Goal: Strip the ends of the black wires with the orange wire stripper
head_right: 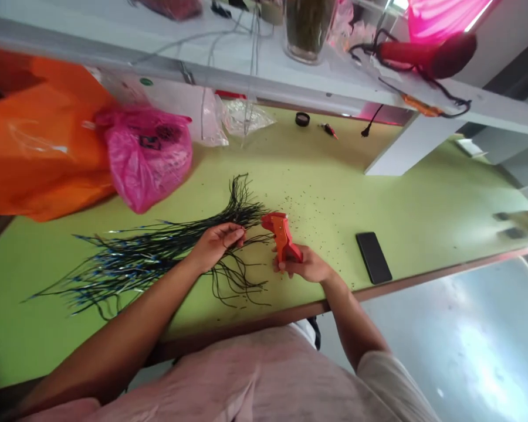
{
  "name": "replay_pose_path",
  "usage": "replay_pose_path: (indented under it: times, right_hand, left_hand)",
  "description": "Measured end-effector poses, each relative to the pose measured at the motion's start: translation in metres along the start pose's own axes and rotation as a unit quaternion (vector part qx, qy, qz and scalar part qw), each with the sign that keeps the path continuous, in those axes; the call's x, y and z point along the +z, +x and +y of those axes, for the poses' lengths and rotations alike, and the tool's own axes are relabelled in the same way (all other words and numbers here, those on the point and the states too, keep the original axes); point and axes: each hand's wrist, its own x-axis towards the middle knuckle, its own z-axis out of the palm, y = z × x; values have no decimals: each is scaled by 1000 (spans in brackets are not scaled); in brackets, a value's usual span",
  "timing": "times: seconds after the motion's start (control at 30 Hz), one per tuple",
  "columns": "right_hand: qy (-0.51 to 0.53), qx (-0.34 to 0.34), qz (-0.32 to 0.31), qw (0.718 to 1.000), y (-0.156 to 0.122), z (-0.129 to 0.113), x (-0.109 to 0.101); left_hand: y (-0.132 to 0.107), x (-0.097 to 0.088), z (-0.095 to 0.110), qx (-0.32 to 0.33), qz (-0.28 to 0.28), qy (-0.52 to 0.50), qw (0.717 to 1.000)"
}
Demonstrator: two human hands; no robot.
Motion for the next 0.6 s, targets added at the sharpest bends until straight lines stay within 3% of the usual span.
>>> replay_pose_path:
  times: [0.3,0.6]
  right_hand:
    - [22,69,-80,994,4,-1,12]
    - [-5,90,-70,993,8,-6,17]
  left_hand:
    - [-3,-3,-4,34,-14,27,999]
    - [-5,-3,5,31,-41,56,997]
